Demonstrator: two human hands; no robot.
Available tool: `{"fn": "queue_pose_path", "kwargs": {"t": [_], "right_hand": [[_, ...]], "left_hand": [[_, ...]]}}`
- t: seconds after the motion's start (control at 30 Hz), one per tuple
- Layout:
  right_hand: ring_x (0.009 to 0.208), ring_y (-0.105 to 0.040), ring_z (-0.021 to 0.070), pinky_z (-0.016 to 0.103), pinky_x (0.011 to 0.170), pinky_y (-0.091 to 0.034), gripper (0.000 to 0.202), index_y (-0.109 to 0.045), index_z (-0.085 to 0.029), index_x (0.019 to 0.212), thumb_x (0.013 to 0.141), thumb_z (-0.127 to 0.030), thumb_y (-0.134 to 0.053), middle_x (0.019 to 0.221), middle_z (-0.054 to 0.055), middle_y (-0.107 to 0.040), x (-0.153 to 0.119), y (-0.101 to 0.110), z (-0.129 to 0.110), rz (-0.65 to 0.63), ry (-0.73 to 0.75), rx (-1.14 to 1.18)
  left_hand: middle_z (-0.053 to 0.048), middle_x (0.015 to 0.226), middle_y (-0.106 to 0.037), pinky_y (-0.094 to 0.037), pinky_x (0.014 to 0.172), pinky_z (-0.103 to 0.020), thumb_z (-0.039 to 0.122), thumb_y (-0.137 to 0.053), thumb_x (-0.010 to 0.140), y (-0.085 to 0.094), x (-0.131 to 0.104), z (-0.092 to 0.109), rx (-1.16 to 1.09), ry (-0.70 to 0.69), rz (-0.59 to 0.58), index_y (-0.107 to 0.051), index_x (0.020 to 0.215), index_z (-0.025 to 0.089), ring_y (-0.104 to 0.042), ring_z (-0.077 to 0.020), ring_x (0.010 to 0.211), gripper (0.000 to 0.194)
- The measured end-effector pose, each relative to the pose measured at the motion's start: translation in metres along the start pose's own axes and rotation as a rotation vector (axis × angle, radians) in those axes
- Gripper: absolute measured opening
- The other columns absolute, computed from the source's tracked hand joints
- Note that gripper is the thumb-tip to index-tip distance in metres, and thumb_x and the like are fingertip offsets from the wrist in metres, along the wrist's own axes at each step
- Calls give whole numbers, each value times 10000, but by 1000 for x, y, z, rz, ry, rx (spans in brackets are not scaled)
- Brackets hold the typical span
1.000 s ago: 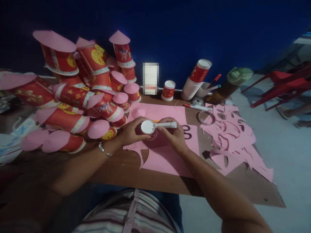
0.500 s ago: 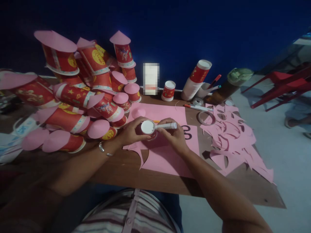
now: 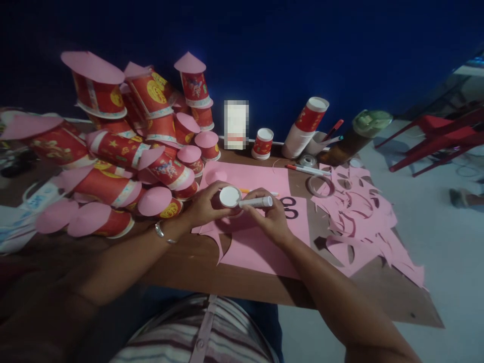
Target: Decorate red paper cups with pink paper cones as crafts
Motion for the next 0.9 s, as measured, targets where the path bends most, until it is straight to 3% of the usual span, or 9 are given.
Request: {"fn": "queue_pose_path", "kwargs": {"t": [0.17, 0.63, 0.8, 0.9], "right_hand": [[860, -682, 207, 382, 783, -562, 82, -673, -242, 929, 883, -280, -728, 908, 43, -710, -3, 3, -10, 69, 129, -85], [863, -680, 215, 366, 733, -564, 173, -630, -241, 1044, 896, -157, -662, 933, 62, -704, -13, -9, -28, 36, 407, -373], [849, -685, 206, 363, 728, -571, 185, -652, -244, 1057, 892, -167, -688, 947, 59, -715, -16, -16, -31, -46, 424, -257], [869, -688, 207, 375, 773, -573, 134, -669, -234, 994, 879, -193, -724, 918, 50, -714, -11, -11, -21, -11, 310, -96]], "left_hand": [[-87, 1155, -689, -542, 937, -397, 343, -874, 701, 1, -1, -1, 20, -7, 30, -581, 1154, 194, -671, -237, 1060, 559], [-91, 1156, -672, -548, 928, -389, 338, -849, 719, 0, -2, -4, 27, -76, 54, -565, 1180, 187, -668, -238, 1058, 562], [-90, 1144, -680, -542, 935, -382, 339, -862, 720, 0, -2, -4, 7, -89, 59, -569, 1155, 184, -666, -234, 1063, 547], [-87, 1133, -687, -543, 923, -371, 331, -865, 713, 1, -1, -2, 15, -69, 59, -574, 1146, 184, -669, -229, 1045, 542]]}}
Point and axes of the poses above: each hand's wrist, its own x-axis towards the middle knuckle, its own y-axis out of the back of the hand, z = x × y, the point moved 8 cm from there along x, towards the middle knuckle
